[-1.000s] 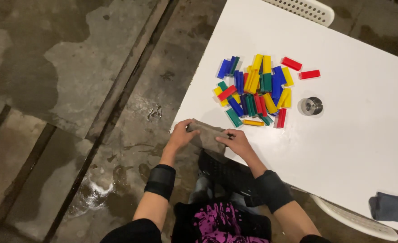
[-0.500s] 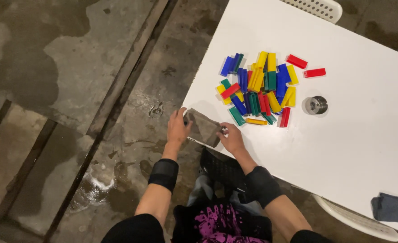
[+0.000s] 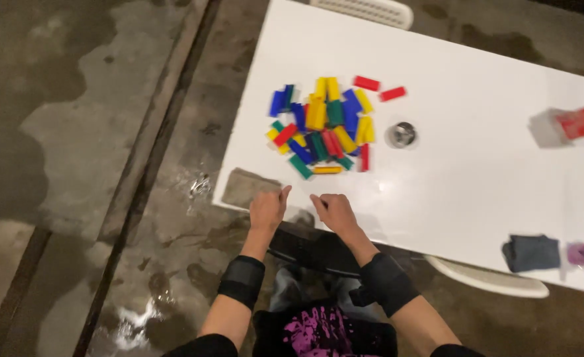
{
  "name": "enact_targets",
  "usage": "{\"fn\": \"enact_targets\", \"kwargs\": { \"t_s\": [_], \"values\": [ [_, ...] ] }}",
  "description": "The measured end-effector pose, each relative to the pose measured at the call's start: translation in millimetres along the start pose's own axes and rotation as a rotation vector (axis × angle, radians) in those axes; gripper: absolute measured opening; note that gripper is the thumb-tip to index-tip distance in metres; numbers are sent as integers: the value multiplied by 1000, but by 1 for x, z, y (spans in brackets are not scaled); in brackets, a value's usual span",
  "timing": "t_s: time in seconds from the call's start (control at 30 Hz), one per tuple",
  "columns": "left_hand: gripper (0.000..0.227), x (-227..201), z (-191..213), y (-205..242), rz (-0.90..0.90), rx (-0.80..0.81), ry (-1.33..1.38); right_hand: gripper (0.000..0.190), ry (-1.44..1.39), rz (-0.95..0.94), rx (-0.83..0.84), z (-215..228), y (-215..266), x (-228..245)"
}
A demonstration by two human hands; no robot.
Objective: Cleaning a table with a cloth and spray while organizing colored blocks.
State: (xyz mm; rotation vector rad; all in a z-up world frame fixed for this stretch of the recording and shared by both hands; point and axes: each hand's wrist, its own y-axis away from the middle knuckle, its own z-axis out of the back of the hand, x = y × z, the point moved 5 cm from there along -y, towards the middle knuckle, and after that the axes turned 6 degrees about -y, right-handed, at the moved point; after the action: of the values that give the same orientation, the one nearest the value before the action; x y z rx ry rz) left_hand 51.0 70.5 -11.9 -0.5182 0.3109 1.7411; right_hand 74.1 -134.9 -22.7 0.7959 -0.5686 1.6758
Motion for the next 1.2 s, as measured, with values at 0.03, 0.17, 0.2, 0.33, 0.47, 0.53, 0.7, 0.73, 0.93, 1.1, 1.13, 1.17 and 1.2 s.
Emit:
{"fn": "enact_targets", "kwargs": {
  "t_s": [0.03, 0.17, 0.2, 0.33, 0.47, 0.53, 0.7, 0.73, 0.93, 1.1, 1.13, 1.17, 1.2],
  "values": [
    [50, -15, 0, 3, -20, 1, 5, 39, 3, -5, -20, 12, 6, -4],
    [64, -80, -9, 25, -87, 158, -65, 25, -190, -23, -34, 62, 40, -18],
    [65, -98, -11, 32, -106, 175, -62, 21, -282, -76, -29, 75, 50, -23],
    [52, -146, -64, 44, -220, 46, 53, 22, -252, -112, -141, 130, 74, -68],
    [46, -216, -102, 62, -252, 78, 57, 37, -90, -107, -262, 201, 110, -97],
    [48, -266, -99, 76, -233, 127, 48, 43, -58, -175, -276, 236, 132, -120],
    [53, -364, -128, 101, -221, 253, 12, 34, -34, -53, -433, 308, 170, -196],
    [53, -373, -149, 107, -224, 262, 10, 34, -36, -62, -435, 319, 178, -217],
    [33, -438, -262, 143, -400, 270, 78, 32, 13, -205, -481, 386, 236, -321],
    [28, -503, -322, 177, -562, 293, 139, 31, -19, -419, -650, 424, 280, -404],
    [28, -518, -328, 181, -567, 302, 139, 31, -20, -430, -653, 429, 288, -421],
    [34, -533, -337, 184, -583, 367, 107, 29, -5, -384, -746, 437, 296, -434],
    [41, -547, -345, 188, -599, 431, 74, 28, 12, -337, -839, 445, 304, -447]
  ]
}}
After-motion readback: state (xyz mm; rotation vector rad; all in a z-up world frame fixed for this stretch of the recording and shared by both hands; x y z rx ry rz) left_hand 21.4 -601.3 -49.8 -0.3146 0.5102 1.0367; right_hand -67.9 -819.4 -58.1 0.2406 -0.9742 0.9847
